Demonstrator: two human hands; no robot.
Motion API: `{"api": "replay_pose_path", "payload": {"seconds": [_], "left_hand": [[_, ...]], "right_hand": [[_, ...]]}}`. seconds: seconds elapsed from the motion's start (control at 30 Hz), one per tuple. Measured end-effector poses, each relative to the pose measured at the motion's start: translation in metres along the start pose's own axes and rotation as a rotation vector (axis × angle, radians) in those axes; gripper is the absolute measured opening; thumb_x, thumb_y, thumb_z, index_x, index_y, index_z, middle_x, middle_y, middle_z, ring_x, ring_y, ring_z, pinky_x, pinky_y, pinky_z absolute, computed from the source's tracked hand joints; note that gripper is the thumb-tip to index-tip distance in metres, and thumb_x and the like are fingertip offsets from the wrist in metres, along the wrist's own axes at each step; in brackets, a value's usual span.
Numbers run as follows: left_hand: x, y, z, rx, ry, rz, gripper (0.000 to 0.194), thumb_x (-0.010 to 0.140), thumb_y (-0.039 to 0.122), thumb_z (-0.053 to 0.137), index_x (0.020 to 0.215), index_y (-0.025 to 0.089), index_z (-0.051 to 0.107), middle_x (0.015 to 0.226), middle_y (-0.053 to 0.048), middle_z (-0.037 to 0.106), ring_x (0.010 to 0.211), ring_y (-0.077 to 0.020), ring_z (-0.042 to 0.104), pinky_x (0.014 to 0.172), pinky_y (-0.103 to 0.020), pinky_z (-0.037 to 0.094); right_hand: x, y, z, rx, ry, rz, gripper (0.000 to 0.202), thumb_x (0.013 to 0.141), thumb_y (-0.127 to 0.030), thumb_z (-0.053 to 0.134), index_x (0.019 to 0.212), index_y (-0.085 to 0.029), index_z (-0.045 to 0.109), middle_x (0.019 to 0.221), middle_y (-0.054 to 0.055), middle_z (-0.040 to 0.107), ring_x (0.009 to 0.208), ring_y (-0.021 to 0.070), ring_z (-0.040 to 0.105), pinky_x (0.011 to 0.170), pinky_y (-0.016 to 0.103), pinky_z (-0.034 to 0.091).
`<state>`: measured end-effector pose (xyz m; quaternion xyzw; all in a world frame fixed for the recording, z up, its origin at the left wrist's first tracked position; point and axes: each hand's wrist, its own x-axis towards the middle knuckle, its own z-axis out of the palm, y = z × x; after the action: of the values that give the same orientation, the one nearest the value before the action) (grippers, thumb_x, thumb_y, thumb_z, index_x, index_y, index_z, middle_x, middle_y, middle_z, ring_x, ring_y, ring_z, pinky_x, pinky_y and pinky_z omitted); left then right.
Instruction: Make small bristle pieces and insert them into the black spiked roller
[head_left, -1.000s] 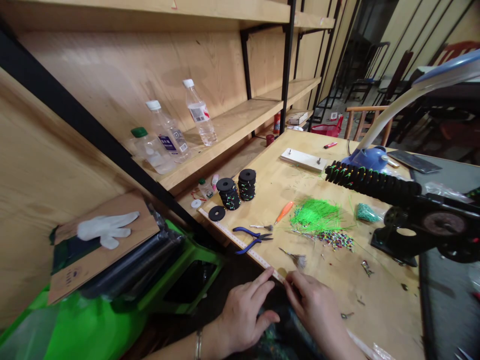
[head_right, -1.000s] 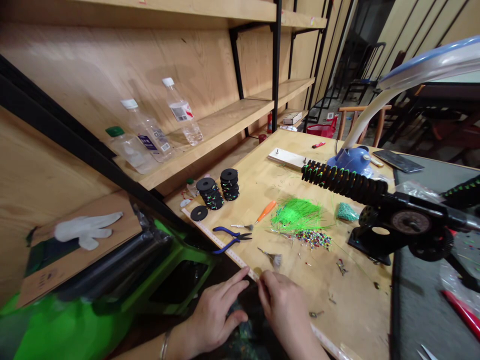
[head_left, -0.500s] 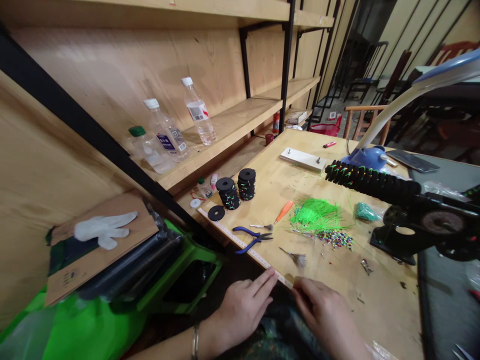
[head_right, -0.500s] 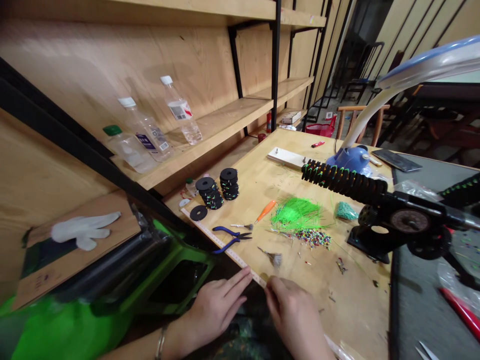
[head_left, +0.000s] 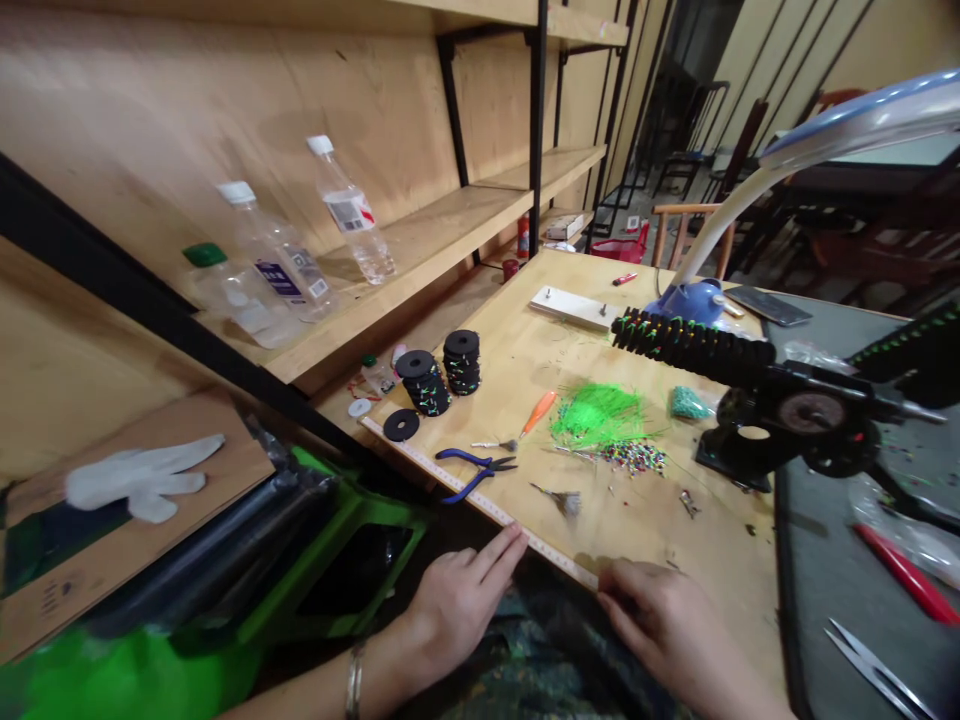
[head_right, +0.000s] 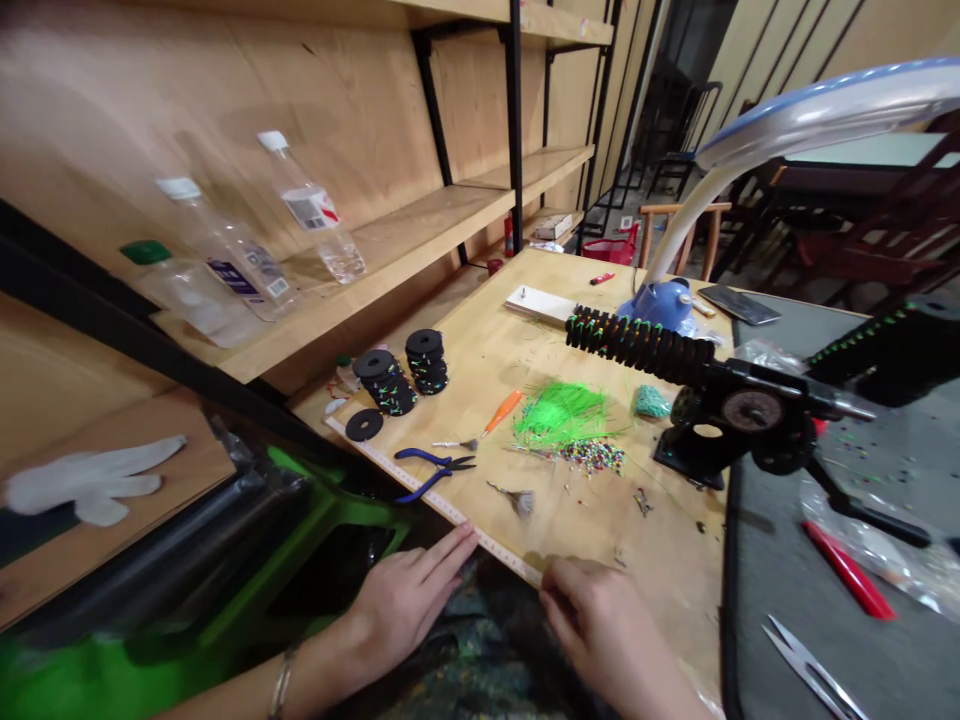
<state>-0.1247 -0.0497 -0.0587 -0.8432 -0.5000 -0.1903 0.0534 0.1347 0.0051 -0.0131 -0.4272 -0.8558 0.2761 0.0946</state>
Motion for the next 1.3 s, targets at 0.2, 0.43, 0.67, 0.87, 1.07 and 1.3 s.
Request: {"api": "replay_pose_path", "payload": {"seconds": [0.2, 0.43, 0.67, 0.87, 1.07, 1.3], "left_hand": [[0.003, 0.003, -0.001, 0.025, -0.046, -0.001, 0.043, 0.096, 0.017, 0.037, 0.138, 0.016, 0.046, 0.131, -0.010, 0.061, 0.066, -0.0148, 0.068, 0.063, -0.027, 0.057], [0.003, 0.006, 0.000, 0.032, -0.010, -0.012, 0.044, 0.096, 0.019, 0.037, 0.140, 0.018, 0.045, 0.128, -0.009, 0.063, 0.064, -0.0139, 0.068, 0.060, -0.024, 0.056], [0.003, 0.006, 0.000, 0.042, -0.006, -0.011, 0.045, 0.095, 0.018, 0.039, 0.140, 0.017, 0.044, 0.129, -0.009, 0.063, 0.065, -0.0145, 0.069, 0.063, -0.025, 0.057], [0.003, 0.005, 0.000, 0.067, -0.001, 0.006, 0.044, 0.095, 0.018, 0.039, 0.139, 0.015, 0.046, 0.127, -0.010, 0.064, 0.065, -0.0158, 0.070, 0.063, -0.026, 0.057], [0.004, 0.005, -0.002, 0.060, 0.001, 0.009, 0.043, 0.095, 0.018, 0.040, 0.136, 0.014, 0.048, 0.126, -0.010, 0.065, 0.065, -0.0155, 0.070, 0.061, -0.026, 0.057], [0.004, 0.006, -0.001, 0.062, 0.000, 0.005, 0.038, 0.095, 0.019, 0.040, 0.130, 0.012, 0.054, 0.126, -0.010, 0.065, 0.064, -0.0152, 0.070, 0.061, -0.026, 0.056]], "right_hand": [[-0.010, 0.003, -0.008, -0.018, -0.014, 0.037, 0.021, 0.088, -0.016, 0.045, 0.078, -0.023, 0.062, 0.069, 0.002, 0.070, 0.062, 0.0172, 0.066, 0.056, 0.023, 0.043], [-0.018, 0.007, -0.009, -0.061, -0.009, 0.084, 0.020, 0.086, -0.015, 0.043, 0.082, -0.023, 0.061, 0.072, 0.003, 0.070, 0.066, 0.0186, 0.066, 0.058, 0.025, 0.042], [-0.023, 0.010, -0.007, 0.032, 0.001, 0.163, 0.017, 0.086, -0.017, 0.039, 0.078, -0.022, 0.053, 0.067, 0.004, 0.067, 0.058, 0.0187, 0.064, 0.053, 0.026, 0.040], [-0.023, 0.011, -0.004, 0.019, 0.002, 0.157, 0.018, 0.084, -0.015, 0.038, 0.073, -0.023, 0.048, 0.063, 0.002, 0.063, 0.056, 0.0177, 0.062, 0.053, 0.025, 0.038], [-0.022, 0.009, 0.000, -0.048, 0.033, 0.141, 0.019, 0.082, -0.013, 0.040, 0.070, -0.023, 0.049, 0.061, 0.001, 0.063, 0.054, 0.0168, 0.060, 0.052, 0.024, 0.035], [-0.021, 0.009, 0.003, -0.040, 0.068, 0.144, 0.021, 0.086, -0.016, 0.041, 0.072, -0.023, 0.055, 0.063, 0.002, 0.066, 0.057, 0.0172, 0.063, 0.054, 0.024, 0.038]]}}
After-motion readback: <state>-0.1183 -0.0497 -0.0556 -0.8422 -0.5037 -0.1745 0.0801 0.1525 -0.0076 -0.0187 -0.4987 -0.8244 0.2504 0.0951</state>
